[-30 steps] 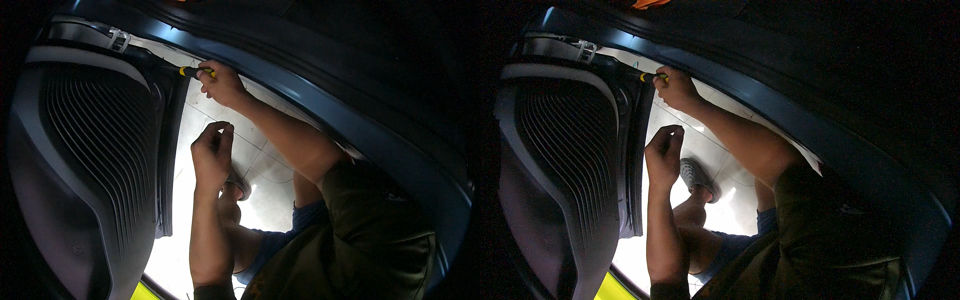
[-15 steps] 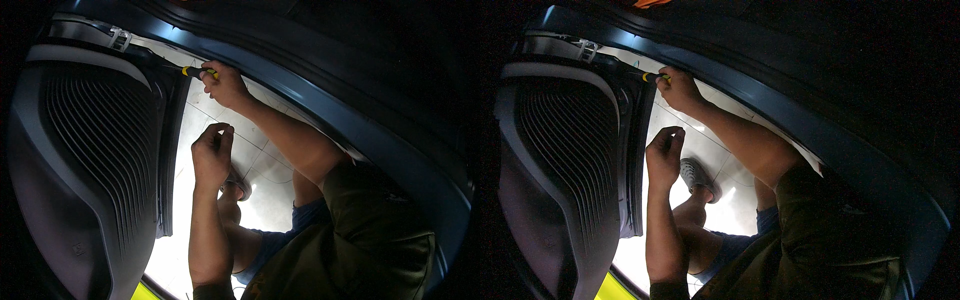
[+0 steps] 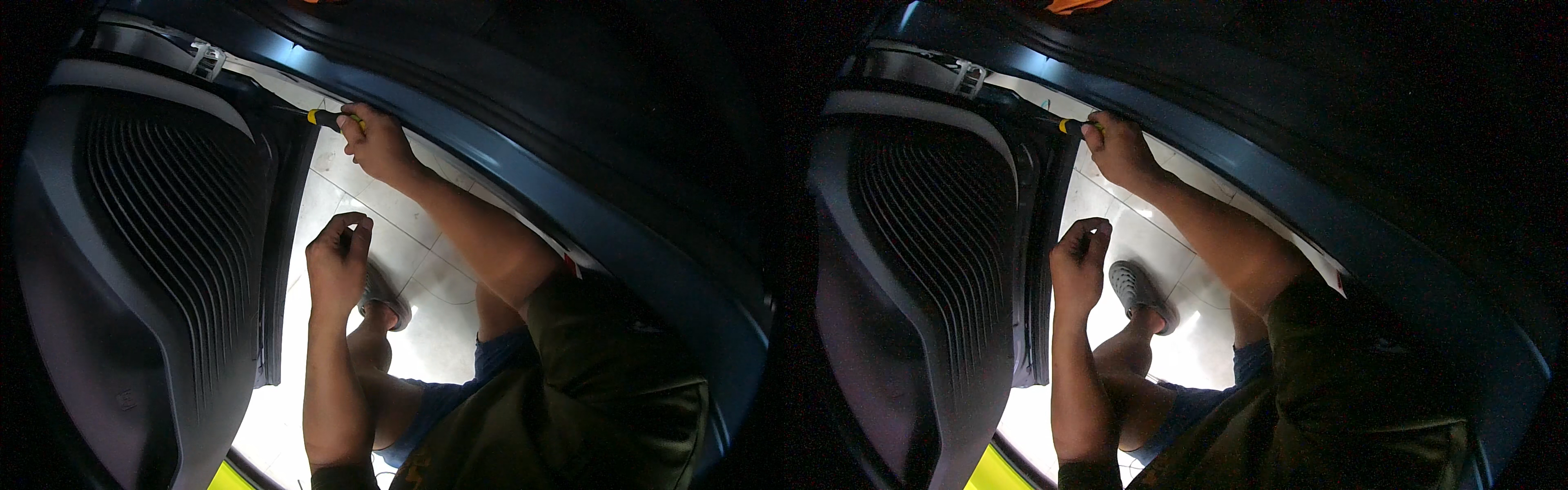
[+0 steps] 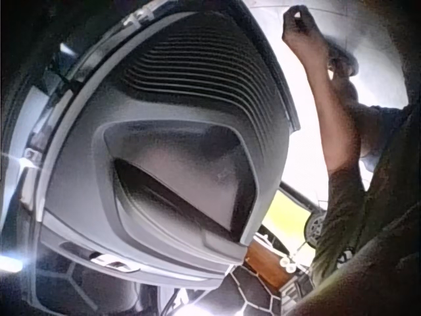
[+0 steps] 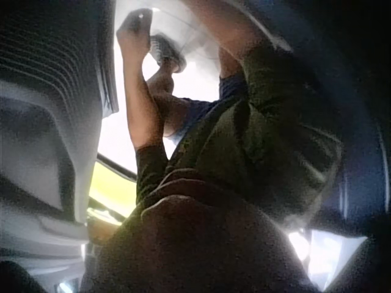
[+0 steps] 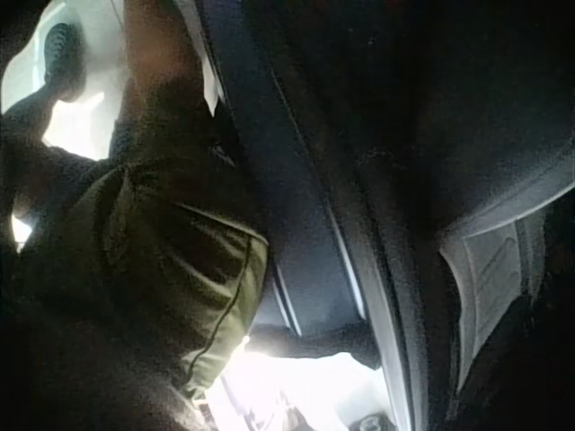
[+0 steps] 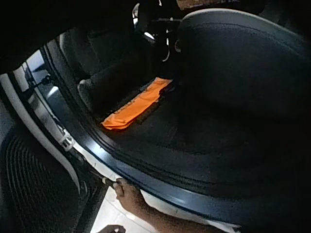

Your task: The person removes interior trim panels from a white car using a screwdriver and a plastic pry tool. They detach a lower door panel, then a side panel near the door frame, and finally a long trim piece from the door jamb, placing each removed part on the floor.

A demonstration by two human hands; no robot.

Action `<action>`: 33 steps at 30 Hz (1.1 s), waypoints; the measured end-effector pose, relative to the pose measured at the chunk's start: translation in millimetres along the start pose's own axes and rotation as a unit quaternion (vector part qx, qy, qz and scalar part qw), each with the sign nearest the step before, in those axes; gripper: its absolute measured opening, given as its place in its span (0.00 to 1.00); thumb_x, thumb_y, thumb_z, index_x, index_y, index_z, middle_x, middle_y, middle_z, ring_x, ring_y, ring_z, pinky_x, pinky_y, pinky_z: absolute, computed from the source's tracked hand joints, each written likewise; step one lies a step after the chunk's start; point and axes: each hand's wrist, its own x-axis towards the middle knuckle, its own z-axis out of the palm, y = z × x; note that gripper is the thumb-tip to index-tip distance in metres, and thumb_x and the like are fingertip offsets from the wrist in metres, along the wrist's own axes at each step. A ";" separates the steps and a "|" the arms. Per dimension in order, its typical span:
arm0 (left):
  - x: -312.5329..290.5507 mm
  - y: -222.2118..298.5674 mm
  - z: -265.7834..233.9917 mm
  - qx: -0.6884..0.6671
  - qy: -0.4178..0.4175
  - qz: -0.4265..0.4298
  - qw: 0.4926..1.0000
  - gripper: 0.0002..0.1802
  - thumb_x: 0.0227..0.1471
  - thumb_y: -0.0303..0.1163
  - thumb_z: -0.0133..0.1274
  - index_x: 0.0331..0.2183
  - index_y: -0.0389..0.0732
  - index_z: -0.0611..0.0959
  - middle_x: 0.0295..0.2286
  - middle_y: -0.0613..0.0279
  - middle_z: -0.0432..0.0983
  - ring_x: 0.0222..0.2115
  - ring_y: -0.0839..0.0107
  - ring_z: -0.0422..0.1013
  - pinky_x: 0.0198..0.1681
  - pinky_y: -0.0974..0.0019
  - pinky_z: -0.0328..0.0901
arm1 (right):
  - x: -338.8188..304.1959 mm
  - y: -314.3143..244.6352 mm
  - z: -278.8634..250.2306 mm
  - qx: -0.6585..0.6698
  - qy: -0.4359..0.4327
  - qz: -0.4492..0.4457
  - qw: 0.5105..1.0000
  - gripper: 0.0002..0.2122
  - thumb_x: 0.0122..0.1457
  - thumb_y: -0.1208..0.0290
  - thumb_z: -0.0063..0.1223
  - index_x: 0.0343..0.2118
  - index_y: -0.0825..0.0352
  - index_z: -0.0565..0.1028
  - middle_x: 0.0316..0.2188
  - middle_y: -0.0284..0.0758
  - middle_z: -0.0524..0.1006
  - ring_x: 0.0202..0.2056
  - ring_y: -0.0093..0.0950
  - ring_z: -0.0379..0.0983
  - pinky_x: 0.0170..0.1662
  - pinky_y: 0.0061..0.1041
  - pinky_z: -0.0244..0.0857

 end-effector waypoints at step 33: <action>-3.1 -0.4 7.7 0.005 -0.024 0.005 1.000 0.07 0.50 0.28 0.52 0.30 0.35 0.79 0.11 0.66 0.64 0.13 0.81 0.54 0.16 0.74 0.51 | 16.9 -17.4 -9.3 -0.039 -0.042 0.023 0.998 0.17 0.59 0.63 0.45 0.44 0.72 0.69 0.30 0.43 0.77 0.26 0.28 0.76 0.24 0.22 0.68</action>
